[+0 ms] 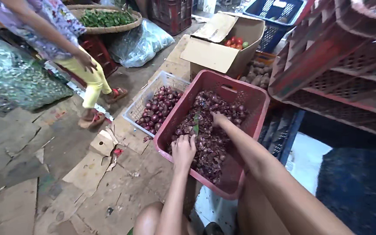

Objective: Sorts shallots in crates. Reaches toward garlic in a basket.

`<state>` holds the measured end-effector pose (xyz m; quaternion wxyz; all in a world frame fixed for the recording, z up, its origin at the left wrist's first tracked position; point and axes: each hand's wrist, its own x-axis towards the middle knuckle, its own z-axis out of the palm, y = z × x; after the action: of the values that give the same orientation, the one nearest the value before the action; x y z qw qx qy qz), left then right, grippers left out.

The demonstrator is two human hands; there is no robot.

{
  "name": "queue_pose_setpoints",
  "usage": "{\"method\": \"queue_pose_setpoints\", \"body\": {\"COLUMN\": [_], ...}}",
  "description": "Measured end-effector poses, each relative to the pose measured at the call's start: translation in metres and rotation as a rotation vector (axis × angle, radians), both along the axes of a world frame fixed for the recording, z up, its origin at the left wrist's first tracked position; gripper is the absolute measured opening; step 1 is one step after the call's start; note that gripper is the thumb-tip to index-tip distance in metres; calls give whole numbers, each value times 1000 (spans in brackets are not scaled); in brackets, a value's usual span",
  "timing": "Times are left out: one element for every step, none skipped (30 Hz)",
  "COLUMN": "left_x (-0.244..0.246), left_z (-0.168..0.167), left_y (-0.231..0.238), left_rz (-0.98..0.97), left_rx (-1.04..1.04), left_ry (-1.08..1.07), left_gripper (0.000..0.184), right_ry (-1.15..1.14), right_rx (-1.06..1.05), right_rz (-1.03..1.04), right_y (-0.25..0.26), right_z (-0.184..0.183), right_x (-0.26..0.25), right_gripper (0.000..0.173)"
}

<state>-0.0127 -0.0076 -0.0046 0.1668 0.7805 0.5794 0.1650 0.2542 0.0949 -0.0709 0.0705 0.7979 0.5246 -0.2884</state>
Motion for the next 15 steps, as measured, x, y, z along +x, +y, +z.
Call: {"method": "queue_pose_setpoints", "body": {"left_x": [0,0,0,0,1,1,2,2,3,3,2,2,2,2,2], "left_z": [-3,-5,-5,-6,-7,-7,-7,-7,-5,-3,-2,0,1,2,2], "left_y": [0,-1,-2,-3,-4,-5,-5,-5,-6,-7,-8,-9,-9,-9,-9], "left_rz": [23,41,51,55,56,58,65,80,102,132,162,185,198,198,193], "left_rx": [87,147,185,218,248,275,289,285,269,251,228,215,212,208,212], "left_ry": [-38,-62,-77,-91,-99,-104,-104,-101,-101,-99,-98,-102,-108,-112,-112], "left_gripper": [53,51,49,47,45,43,42,42,41,39,37,36,35,35,35], "right_ry": [-7,-17,-39,-65,-95,-114,-109,-85,-57,-43,-36,-34,-41,-48,-55], "right_rx": [11,-2,-6,42,157,298,421,495,510,470,402,349,318,294,275], "right_rz": [24,56,67,30,-45,-124,-172,-158,-99,-28,41,95,132,152,160], "right_y": [5,10,13,17,22,30,40,52,64,74,83,90,96,100,103], "right_z": [-5,-7,-5,1,5,10,13,14,14,13,14,15,16,16,14], "right_x": [3,5,3,1,-1,-3,-1,4,11,15,18,18,21,22,24], "right_gripper": [94,87,76,64,56,56,63,74,84,94,100,103,103,103,104]}}
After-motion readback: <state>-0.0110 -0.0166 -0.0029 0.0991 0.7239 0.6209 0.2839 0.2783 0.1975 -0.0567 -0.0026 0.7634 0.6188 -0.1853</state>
